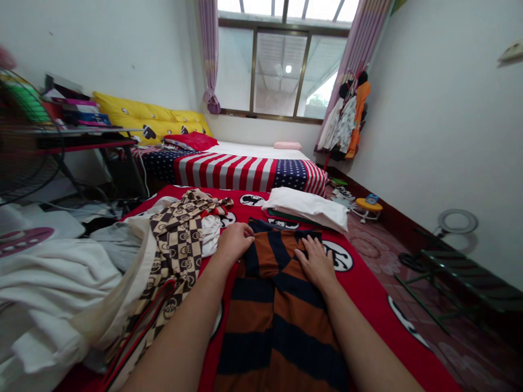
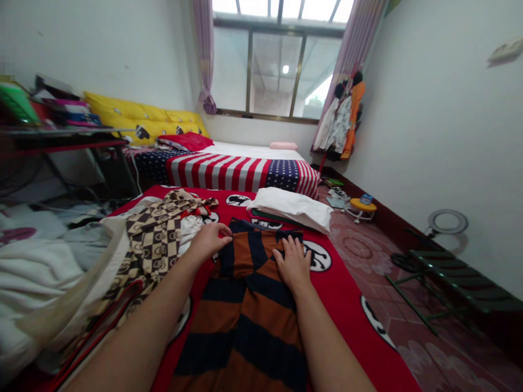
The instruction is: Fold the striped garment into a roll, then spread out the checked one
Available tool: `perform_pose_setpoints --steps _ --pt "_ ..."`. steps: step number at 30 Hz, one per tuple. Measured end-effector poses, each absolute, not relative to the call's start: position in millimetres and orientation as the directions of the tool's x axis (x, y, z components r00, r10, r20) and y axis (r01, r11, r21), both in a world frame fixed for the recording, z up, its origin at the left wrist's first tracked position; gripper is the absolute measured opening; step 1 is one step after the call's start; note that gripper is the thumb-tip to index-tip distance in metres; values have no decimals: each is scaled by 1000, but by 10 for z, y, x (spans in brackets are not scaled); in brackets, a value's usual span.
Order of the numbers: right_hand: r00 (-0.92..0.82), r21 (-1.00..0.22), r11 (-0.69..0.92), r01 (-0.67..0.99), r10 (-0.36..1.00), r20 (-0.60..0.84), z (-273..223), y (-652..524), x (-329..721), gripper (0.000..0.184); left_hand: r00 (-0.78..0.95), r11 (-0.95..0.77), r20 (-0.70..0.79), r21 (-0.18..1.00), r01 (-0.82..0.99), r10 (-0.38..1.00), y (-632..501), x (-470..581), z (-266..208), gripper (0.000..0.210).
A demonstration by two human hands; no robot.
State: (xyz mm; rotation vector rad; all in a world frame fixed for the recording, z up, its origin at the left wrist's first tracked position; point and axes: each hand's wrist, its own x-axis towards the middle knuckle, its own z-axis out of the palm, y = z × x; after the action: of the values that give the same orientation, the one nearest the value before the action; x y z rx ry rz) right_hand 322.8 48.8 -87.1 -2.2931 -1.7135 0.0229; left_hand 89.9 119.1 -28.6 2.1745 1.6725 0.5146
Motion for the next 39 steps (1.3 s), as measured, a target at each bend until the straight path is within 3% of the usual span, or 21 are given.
perform_pose_setpoints --steps 3,8,16,19,24,33,39 --pt "295 -226 -257 940 943 152 -873 489 3231 54 187 -234 149 431 872 971 1180 937 -390 49" --pt "295 -230 -259 938 945 140 -879 491 3235 55 171 -224 165 391 893 971 1189 934 -499 22" --pt "293 -230 -255 939 944 152 -886 496 3239 54 116 -205 297 289 935 948 1126 1005 -543 19" --pt "292 -229 -253 940 944 155 -866 482 3226 54 129 -262 389 312 913 912 1083 1053 -516 23" --pt "280 -215 -241 946 945 169 -849 464 3212 52 331 -483 372 467 741 867 1076 1144 -486 14" --pt "265 -241 -214 947 942 206 -861 458 3222 48 551 -687 430 579 439 715 1073 1324 -537 31" --pt "251 -258 -187 948 937 245 -879 442 3226 45 726 -741 253 453 495 640 1078 1356 -737 40"
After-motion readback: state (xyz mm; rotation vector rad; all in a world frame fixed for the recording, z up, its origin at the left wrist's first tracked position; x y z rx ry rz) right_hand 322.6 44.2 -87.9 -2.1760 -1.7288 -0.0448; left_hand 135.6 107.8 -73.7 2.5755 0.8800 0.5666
